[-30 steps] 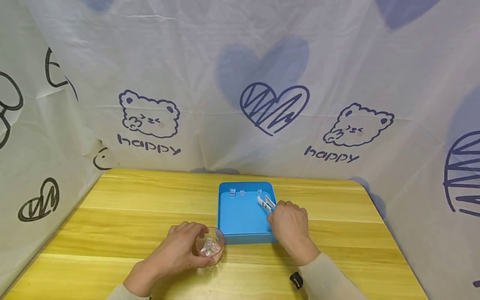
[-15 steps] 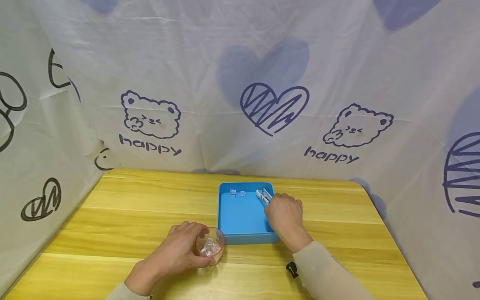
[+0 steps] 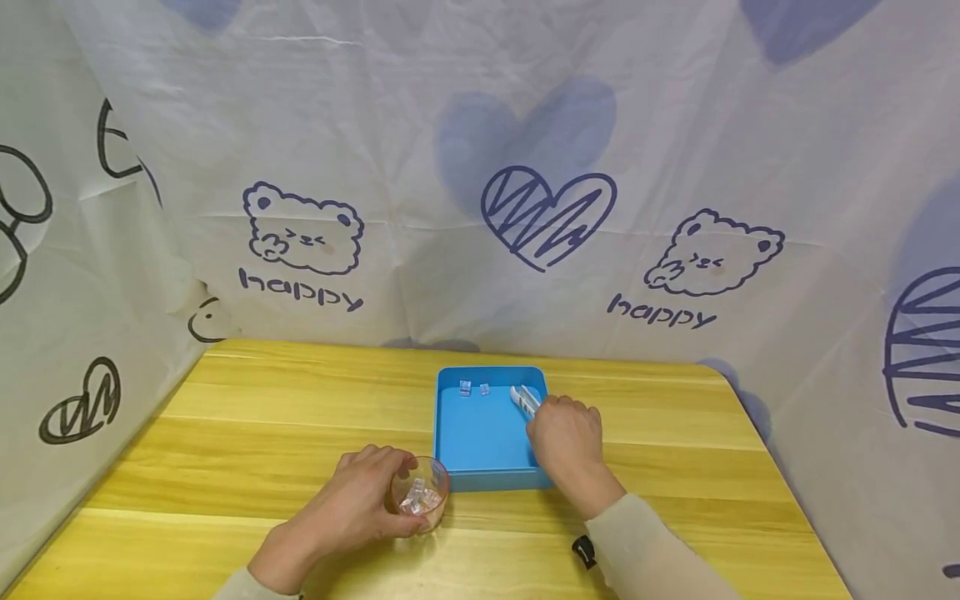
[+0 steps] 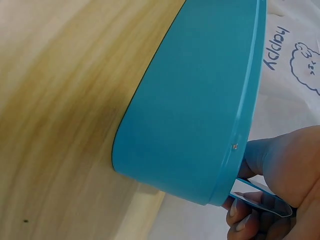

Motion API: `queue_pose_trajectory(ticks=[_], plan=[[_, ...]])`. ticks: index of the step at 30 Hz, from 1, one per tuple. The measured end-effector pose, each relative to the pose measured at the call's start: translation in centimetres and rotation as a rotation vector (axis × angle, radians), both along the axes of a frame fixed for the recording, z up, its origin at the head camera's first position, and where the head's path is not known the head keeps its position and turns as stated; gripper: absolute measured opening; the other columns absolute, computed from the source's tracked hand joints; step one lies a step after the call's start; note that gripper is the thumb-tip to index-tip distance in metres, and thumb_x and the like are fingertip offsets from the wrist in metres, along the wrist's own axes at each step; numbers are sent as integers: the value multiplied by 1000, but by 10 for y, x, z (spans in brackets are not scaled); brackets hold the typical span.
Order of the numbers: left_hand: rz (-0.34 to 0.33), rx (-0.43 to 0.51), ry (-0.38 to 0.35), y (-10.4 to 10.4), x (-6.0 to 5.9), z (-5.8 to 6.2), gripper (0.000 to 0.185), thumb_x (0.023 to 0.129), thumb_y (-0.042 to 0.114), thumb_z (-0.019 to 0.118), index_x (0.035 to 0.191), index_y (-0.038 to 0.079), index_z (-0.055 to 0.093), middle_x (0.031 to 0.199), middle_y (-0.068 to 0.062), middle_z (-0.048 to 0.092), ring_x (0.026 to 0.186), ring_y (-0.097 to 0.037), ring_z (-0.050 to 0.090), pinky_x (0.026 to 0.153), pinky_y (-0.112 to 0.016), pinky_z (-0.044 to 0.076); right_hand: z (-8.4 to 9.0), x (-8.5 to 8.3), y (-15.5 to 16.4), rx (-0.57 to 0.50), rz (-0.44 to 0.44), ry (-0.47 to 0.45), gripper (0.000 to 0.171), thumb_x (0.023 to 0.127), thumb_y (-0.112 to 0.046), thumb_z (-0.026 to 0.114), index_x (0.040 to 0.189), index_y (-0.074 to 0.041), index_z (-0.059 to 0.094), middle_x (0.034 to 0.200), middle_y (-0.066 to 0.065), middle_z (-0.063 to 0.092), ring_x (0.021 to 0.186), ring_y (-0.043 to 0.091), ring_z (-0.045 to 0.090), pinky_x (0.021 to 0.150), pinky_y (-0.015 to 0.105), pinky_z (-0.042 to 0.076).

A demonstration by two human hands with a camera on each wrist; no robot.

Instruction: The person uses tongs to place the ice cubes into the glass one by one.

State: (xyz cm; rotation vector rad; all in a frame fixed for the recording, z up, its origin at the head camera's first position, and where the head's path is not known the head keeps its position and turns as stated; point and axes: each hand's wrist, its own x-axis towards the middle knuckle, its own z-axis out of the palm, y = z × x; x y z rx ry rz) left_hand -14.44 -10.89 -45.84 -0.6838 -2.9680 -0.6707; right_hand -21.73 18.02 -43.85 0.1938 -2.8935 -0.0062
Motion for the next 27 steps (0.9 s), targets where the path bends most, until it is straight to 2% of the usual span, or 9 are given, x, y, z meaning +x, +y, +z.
queue_pose_trajectory(ticks=[3, 15, 27], plan=[[-2, 1, -2, 0, 0, 0, 71, 68, 66, 74, 120, 19, 60, 106, 10, 62, 102, -11, 52, 96, -43, 37, 0, 5, 1, -3, 9, 2, 27, 87, -26, 63, 71, -5, 55, 62, 4, 47, 55, 20, 44, 51, 32, 35], [6, 4, -17, -1, -1, 0, 72, 69, 67, 74, 121, 19, 60, 108, 9, 63, 104, -12, 53, 94, -43, 38, 1, 27, 9, -64, 147, 154, 29, 84, -21, 66, 63, -11, 48, 58, 0, 42, 52, 16, 37, 49, 30, 27], [12, 2, -22, 1, 1, 5, 73, 69, 67, 73, 122, 19, 60, 107, 9, 63, 104, -12, 52, 94, -44, 37, 15, 45, 13, -135, 218, 148, 26, 82, -18, 66, 64, -14, 47, 59, -3, 38, 54, 13, 32, 54, 27, 24]])
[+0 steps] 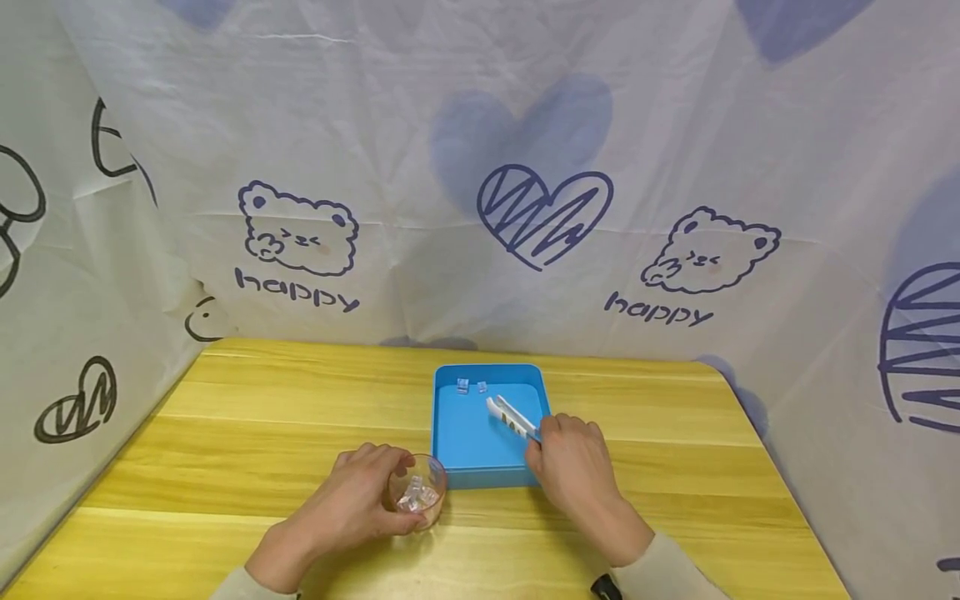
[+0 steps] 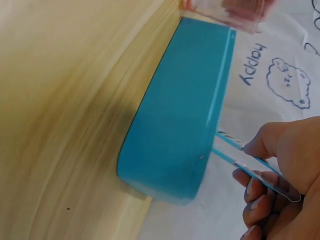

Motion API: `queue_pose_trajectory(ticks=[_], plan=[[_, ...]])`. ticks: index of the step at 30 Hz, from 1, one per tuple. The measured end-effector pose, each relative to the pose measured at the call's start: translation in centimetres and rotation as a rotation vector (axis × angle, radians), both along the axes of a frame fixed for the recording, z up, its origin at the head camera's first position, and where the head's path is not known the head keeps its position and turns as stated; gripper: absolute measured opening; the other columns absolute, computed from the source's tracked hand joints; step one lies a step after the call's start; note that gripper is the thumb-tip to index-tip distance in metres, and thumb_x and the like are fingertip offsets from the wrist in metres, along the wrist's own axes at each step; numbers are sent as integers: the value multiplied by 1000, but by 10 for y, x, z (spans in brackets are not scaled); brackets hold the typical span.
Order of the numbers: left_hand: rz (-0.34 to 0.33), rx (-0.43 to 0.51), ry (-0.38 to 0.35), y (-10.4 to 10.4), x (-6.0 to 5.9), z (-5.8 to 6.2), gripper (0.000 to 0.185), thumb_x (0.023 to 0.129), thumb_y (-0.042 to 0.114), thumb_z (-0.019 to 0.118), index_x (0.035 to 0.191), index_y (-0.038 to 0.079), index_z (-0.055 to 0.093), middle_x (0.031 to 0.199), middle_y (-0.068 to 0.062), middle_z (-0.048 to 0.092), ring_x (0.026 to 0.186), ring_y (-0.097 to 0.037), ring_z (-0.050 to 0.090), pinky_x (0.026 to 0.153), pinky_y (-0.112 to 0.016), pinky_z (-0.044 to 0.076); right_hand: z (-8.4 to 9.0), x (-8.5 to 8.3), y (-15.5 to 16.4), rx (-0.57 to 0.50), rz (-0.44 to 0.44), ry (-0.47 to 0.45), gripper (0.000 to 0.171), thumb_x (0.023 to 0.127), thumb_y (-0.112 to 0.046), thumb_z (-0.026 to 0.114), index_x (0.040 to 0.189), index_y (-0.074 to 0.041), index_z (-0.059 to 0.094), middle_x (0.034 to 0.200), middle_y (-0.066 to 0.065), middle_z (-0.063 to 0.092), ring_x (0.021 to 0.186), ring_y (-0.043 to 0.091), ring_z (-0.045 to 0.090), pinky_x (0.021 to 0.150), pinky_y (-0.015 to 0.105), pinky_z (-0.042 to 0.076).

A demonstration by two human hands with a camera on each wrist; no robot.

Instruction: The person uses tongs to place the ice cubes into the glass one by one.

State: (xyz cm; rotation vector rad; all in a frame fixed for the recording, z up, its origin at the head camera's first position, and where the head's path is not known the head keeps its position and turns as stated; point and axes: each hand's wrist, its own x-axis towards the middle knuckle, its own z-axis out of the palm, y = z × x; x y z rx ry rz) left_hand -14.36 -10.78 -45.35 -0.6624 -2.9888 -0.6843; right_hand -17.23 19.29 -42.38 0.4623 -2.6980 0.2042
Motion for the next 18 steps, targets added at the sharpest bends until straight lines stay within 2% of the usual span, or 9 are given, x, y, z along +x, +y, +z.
queue_pose_trajectory(ticks=[4, 8, 12, 18], plan=[[0, 1, -6, 0, 1, 2, 73, 69, 68, 73, 122, 19, 60, 107, 9, 63, 104, -12, 52, 95, -43, 37, 7, 8, -2, -31, 46, 36, 24, 81, -18, 66, 65, -15, 50, 60, -6, 40, 55, 11, 33, 55, 25, 25], [0, 1, -6, 0, 0, 4, 72, 69, 68, 73, 121, 20, 60, 107, 9, 63, 104, -12, 52, 95, -42, 37, 18, 17, -5, -66, 108, 85, 16, 82, -19, 67, 70, -15, 56, 64, -8, 47, 58, 7, 39, 58, 24, 30], [-3, 0, -2, 0, 0, 6, 72, 69, 68, 73, 121, 20, 60, 107, 9, 63, 103, -12, 52, 95, -42, 37, 31, 31, -10, -99, 171, 86, 13, 82, -21, 70, 75, -17, 59, 67, -11, 50, 62, 4, 42, 59, 21, 33], [-3, -2, -8, 0, 0, 7, 72, 69, 68, 73, 121, 20, 60, 107, 9, 63, 103, -12, 51, 95, -43, 36, 34, 50, -19, -110, 321, 147, 15, 81, -24, 72, 79, -19, 58, 70, -13, 49, 67, 1, 41, 62, 20, 32]])
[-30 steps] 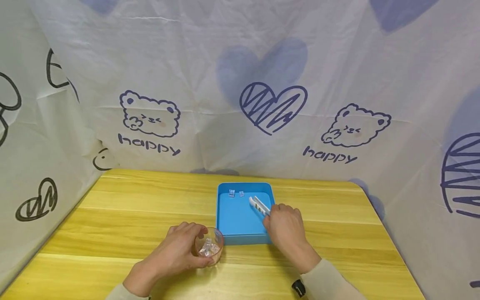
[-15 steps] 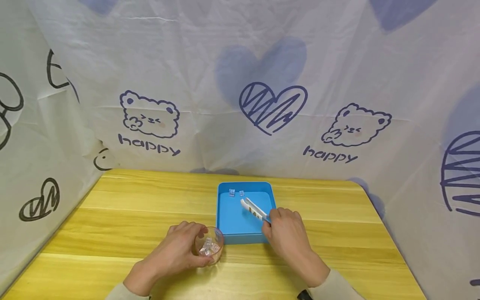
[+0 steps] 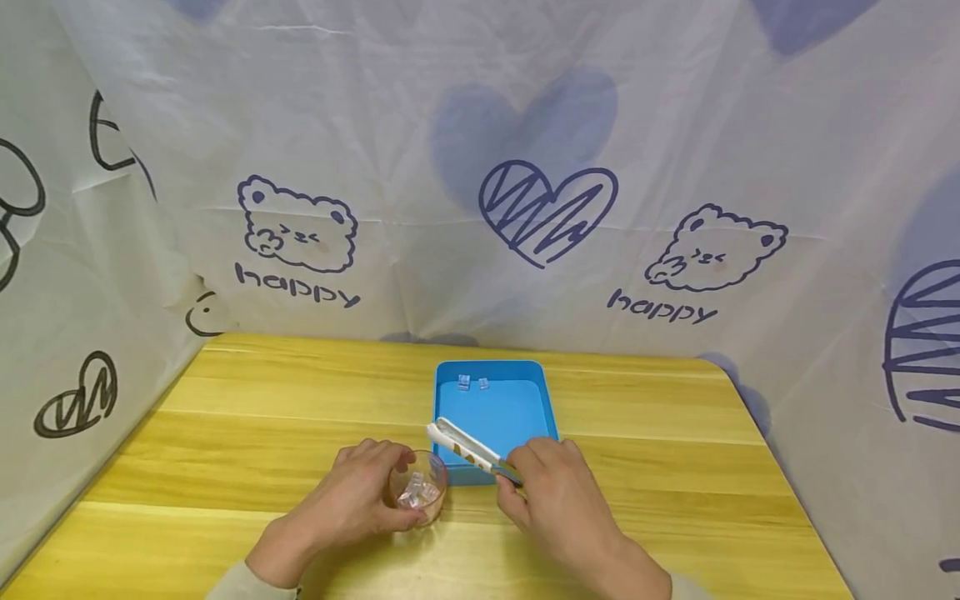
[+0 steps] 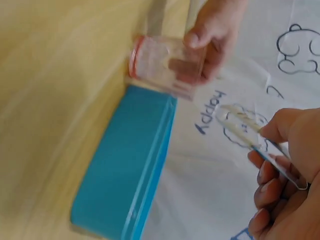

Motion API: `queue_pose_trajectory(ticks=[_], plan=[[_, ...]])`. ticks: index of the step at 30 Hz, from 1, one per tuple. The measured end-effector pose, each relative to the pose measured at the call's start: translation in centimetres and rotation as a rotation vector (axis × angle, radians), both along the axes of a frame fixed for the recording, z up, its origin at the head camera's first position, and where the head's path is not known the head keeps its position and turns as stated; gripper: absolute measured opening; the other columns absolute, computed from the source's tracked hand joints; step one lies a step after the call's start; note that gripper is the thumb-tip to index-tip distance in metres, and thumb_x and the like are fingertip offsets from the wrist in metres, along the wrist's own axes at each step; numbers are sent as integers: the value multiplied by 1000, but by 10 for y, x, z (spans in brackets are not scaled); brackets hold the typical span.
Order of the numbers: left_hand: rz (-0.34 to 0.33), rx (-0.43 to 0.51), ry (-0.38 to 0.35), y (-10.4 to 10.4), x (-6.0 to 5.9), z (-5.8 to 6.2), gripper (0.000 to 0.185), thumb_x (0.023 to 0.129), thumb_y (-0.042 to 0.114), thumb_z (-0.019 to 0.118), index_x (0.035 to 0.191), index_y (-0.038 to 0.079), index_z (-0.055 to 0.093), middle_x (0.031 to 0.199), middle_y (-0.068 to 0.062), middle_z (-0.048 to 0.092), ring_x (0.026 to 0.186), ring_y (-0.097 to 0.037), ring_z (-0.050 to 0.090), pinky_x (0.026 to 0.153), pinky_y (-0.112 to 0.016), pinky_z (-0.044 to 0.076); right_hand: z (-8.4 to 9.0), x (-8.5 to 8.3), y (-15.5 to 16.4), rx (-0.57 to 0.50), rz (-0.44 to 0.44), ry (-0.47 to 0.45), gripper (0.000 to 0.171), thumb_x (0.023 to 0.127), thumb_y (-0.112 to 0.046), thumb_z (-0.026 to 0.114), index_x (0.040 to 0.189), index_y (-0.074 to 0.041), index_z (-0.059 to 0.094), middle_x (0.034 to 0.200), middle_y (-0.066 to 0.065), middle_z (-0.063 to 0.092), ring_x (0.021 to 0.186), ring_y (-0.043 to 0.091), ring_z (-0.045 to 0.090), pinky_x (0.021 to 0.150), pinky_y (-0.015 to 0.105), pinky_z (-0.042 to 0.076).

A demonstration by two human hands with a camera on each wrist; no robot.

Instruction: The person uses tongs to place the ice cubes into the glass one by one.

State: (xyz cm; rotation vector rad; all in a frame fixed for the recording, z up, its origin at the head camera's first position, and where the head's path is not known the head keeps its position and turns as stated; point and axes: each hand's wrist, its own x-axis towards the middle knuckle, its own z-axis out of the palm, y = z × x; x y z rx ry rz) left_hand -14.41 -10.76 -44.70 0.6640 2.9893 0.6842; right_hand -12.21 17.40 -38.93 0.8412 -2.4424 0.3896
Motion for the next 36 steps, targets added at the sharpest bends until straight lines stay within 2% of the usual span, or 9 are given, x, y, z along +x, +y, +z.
queue_pose_trajectory(ticks=[5, 10, 20, 27, 33, 36], plan=[[3, -8, 12, -1, 0, 0, 70, 69, 68, 73, 119, 20, 60, 104, 10, 63, 98, -11, 50, 93, -41, 36, -13, 8, -5, 8, 110, 26, 10, 89, -29, 64, 86, -19, 60, 76, -13, 52, 71, 3, 43, 66, 22, 33], [3, -14, 20, -1, -1, -1, 69, 70, 68, 72, 119, 21, 60, 102, 11, 63, 93, -9, 49, 89, -37, 36, -26, 8, -5, 9, 149, 42, 12, 90, -30, 64, 88, -19, 60, 80, -12, 54, 74, 4, 45, 68, 24, 34], [7, -10, 21, 0, -1, -2, 68, 70, 70, 71, 118, 22, 61, 103, 10, 63, 98, -11, 51, 93, -41, 37, -40, 7, -2, 2, 161, 57, 12, 82, -25, 70, 87, -19, 61, 82, -13, 55, 76, 4, 47, 69, 25, 41], [8, -9, 31, 1, -1, -2, 68, 70, 69, 71, 118, 21, 62, 102, 10, 63, 96, -11, 50, 91, -39, 37, -44, 8, -1, 3, 159, 48, 10, 88, -26, 66, 88, -18, 61, 80, -12, 54, 75, 6, 47, 68, 25, 40], [0, -2, 47, 1, -1, -3, 65, 70, 67, 72, 115, 21, 62, 96, 11, 62, 93, -10, 50, 90, -40, 38, -46, 9, 0, 26, 117, 36, 10, 86, -28, 66, 87, -20, 61, 79, -14, 52, 74, 3, 43, 69, 24, 40], [-2, -5, 52, 0, 0, -3, 63, 71, 66, 72, 114, 21, 62, 91, 12, 60, 92, -9, 48, 90, -39, 37, -46, 9, 0, 20, 123, 35, 11, 87, -28, 67, 87, -20, 61, 79, -13, 51, 74, 4, 43, 69, 24, 40]])
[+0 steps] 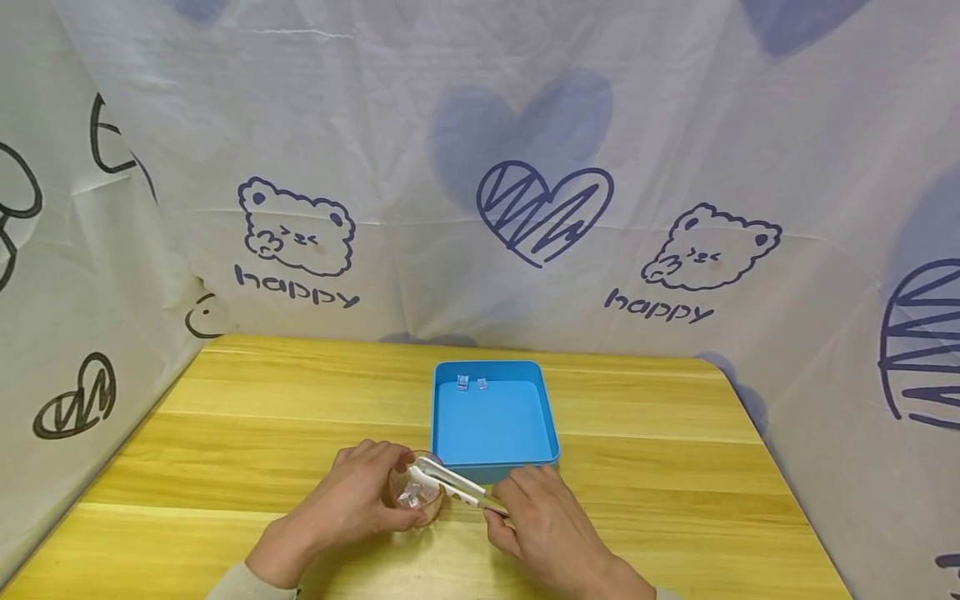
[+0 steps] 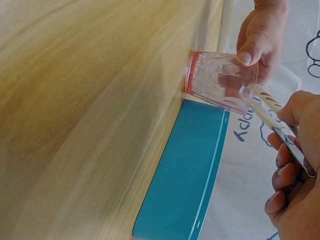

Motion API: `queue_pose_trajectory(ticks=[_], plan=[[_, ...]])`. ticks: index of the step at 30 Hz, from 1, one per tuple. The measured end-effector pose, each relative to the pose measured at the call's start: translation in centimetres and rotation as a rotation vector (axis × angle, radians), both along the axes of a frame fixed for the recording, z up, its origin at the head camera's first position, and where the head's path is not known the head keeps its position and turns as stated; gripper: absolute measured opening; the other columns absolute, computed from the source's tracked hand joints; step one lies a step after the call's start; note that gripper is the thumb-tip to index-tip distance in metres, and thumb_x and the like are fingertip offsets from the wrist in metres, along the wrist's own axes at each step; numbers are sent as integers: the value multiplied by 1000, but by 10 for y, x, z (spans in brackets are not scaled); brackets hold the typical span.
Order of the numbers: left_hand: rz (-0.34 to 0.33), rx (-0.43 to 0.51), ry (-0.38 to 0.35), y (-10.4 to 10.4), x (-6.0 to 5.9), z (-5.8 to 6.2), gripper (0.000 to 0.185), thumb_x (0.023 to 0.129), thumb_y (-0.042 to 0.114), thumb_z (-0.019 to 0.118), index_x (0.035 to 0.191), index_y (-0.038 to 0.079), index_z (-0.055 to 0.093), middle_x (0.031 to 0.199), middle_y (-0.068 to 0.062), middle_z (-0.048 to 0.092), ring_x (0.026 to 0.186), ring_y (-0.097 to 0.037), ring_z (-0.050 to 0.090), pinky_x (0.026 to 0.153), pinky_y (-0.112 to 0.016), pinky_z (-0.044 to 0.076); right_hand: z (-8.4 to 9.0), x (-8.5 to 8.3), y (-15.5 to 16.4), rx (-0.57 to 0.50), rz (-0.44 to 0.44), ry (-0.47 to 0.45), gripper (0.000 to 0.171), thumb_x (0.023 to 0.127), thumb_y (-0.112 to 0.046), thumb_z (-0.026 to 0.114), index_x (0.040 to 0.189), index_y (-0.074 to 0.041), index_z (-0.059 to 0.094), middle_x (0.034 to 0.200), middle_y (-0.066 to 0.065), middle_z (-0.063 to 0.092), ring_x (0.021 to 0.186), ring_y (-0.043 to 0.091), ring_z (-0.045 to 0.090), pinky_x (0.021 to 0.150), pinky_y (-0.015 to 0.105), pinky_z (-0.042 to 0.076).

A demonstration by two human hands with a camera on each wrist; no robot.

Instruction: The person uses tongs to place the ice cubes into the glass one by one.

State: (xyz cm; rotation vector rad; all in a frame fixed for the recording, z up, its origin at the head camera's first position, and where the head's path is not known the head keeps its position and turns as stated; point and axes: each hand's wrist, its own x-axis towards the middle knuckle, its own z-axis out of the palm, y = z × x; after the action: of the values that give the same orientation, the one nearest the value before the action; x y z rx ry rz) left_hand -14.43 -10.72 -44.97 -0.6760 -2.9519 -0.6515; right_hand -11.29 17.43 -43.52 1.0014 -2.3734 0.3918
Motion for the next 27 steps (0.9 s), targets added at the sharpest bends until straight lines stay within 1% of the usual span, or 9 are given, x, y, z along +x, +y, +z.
queue_pose_trajectory(ticks=[3, 6, 12, 19, 27], plan=[[-2, 1, 2, 0, 0, 0, 63, 71, 66, 72, 114, 21, 62, 87, 13, 58, 90, -9, 48, 89, -39, 37, 0, 0, 0, -1, 7, -9, 11, 88, -29, 66, 87, -19, 60, 79, -13, 51, 73, 5, 44, 69, 25, 39], [-1, 4, 3, 0, 0, 0, 63, 71, 67, 71, 114, 21, 62, 87, 13, 58, 90, -9, 47, 90, -40, 37, 1, 0, 1, 1, 7, -22, 11, 89, -29, 66, 88, -19, 60, 79, -13, 51, 73, 5, 44, 69, 25, 39], [3, 4, -1, 0, 1, 1, 64, 71, 67, 71, 114, 21, 62, 88, 13, 58, 90, -9, 47, 91, -40, 37, 2, 1, 0, -5, 8, -28, 12, 88, -29, 67, 88, -19, 60, 80, -12, 54, 75, 6, 47, 70, 26, 40], [7, 12, -13, 0, 1, 0, 69, 70, 68, 72, 118, 19, 62, 103, 10, 63, 97, -10, 51, 95, -42, 38, 2, 1, -1, -12, -6, -33, 14, 87, -30, 68, 89, -18, 60, 81, -12, 54, 75, 6, 47, 69, 26, 40], [4, 14, -25, -1, 1, 0, 71, 70, 69, 71, 119, 19, 61, 102, 10, 64, 97, -10, 51, 96, -42, 37, 3, 1, -1, -2, -19, -39, 15, 86, -31, 68, 89, -19, 59, 81, -13, 53, 74, 5, 46, 69, 25, 40]])
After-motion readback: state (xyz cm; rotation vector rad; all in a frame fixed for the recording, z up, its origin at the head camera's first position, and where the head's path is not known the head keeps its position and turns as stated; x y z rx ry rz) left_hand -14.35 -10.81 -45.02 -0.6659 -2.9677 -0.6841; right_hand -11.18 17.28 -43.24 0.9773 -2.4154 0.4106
